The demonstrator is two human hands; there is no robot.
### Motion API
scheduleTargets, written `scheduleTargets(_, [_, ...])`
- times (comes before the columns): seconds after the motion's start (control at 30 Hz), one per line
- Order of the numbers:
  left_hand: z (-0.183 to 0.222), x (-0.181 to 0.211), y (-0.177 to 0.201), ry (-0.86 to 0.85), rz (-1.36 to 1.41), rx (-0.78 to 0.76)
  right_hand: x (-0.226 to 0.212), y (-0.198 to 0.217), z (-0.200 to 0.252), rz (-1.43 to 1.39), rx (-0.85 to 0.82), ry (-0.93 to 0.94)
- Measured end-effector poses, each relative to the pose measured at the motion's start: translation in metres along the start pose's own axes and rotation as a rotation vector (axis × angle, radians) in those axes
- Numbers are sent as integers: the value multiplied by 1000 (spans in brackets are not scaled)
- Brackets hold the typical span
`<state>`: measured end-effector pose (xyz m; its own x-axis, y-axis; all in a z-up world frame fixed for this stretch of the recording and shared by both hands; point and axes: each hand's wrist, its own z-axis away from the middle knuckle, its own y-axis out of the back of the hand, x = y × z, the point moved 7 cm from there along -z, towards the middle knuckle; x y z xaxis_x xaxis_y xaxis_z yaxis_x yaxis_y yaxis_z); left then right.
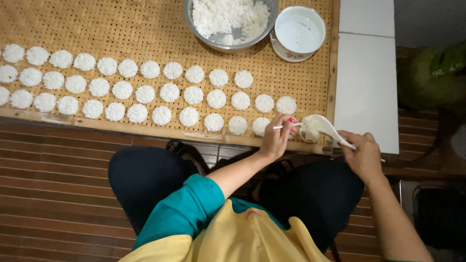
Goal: Marking the center of small white food items on a woven tray using a thin stick
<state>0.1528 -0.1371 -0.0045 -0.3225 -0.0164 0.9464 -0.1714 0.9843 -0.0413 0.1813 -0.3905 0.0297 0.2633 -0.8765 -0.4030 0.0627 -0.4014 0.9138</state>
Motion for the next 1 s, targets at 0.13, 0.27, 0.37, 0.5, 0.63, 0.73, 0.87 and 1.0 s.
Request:
scheduleTargets(0.13, [2, 10, 1, 4, -22, -8, 2, 3, 2, 57, 4, 42])
scheduleTargets(0.27, [6, 15, -4, -88, -52, -47, -17, 23, 13, 150, 179, 222])
scheduleTargets(0.37, [8, 18, -8, -153, -142, -80, -25, 28, 19, 293, 214, 258])
scheduleTargets(0.5, [10, 30, -7, -120, -235, -139, -36, 33, 23, 555, 258, 290])
scheduleTargets(0.63, [9, 34, -6, -158, -243, -126, -52, 46, 27, 572, 334, 353])
scheduleTargets(0.73, [11, 34, -5, -161, -249, -125, -50, 42, 26, 654, 300, 350])
scheduleTargets(0.87, [12, 17, -6, -158, -221, -117, -15, 35, 11, 579, 251, 218])
scheduleTargets(1.0, [11, 20, -3, -134, -222, -100, 5, 37, -25, 222, 215, 139])
